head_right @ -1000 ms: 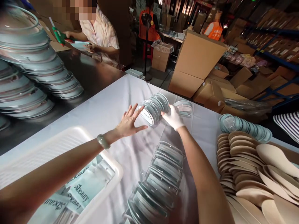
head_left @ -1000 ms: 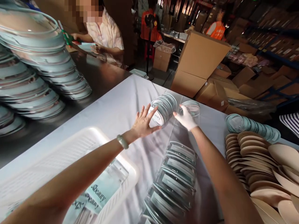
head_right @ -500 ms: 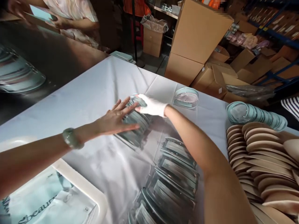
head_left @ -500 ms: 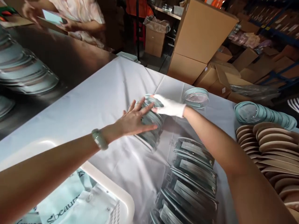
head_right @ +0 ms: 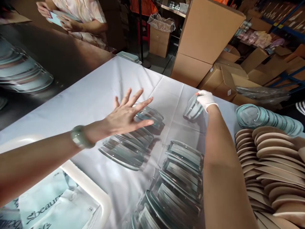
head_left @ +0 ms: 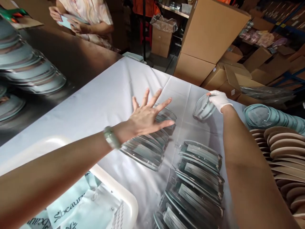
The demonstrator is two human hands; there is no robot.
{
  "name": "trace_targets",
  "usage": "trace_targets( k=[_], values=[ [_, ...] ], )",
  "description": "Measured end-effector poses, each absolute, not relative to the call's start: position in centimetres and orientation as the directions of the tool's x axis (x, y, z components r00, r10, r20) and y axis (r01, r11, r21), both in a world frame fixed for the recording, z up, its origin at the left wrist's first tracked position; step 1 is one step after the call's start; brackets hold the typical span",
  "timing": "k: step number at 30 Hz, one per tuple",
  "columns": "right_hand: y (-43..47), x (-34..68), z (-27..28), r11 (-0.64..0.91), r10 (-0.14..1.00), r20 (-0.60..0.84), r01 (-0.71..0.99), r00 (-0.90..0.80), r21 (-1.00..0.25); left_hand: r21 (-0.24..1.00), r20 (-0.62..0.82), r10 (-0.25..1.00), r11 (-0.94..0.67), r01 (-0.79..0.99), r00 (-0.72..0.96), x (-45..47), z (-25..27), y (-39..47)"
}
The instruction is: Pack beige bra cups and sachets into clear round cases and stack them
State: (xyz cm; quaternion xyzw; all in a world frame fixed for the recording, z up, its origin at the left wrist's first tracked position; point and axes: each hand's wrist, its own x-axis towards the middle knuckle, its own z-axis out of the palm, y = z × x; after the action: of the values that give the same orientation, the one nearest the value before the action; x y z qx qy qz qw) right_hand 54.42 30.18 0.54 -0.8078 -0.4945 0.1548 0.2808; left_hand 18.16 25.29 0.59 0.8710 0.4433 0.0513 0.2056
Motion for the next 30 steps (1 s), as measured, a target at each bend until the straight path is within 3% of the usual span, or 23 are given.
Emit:
trace_targets(
  k=[4,9,12,15,18,21,25,30],
  values=[
    [27.8,53.6,1.4,-0.241,0.959,-0.032,0.751,0.282,-0.615,0.374,-0.164,0.722,-0.585,0.720,0.672,21.6,-0.1,28.6],
    [20.2,53.9,-0.3,0.020,1.000,-0.008,0.860,-0.029,-0.510,0.387,-0.139,0.619,-0.684,0.618,0.773,20.9,-1.8,28.1],
    [15.4,53.5,-1.5,0.106,0.985,-0.042,0.790,-0.165,-0.604,0.397,-0.070,0.626,-0.697,0.597,0.777,19.4,-1.4,25.4],
    [12.6,51.5,-1.9,0.023,0.992,-0.078,0.756,-0.097,-0.654,0.464,0.087,0.645,-0.700,0.543,0.759,17.3,0.0,19.3],
    [11.3,48.6,-1.6,-0.019,0.999,-0.032,0.915,0.007,-0.402,0.621,0.180,0.589,-0.689,0.374,0.788,13.0,1.5,9.1],
    [10.5,45.9,-1.1,-0.112,0.994,-0.032,0.977,0.108,-0.179,0.723,0.080,0.576,-0.595,0.351,0.813,6.3,1.7,-3.6],
    [9.0,42.9,0.0,-0.252,0.964,-0.102,0.966,0.246,-0.053,0.675,-0.022,0.720,-0.501,0.542,0.693,-2.4,-2.3,-18.0],
    [4.1,37.5,1.3,-0.223,0.974,-0.071,0.968,0.216,-0.116,0.606,0.031,0.838,-0.449,0.656,0.545,-5.3,-7.9,-24.0]
  ],
)
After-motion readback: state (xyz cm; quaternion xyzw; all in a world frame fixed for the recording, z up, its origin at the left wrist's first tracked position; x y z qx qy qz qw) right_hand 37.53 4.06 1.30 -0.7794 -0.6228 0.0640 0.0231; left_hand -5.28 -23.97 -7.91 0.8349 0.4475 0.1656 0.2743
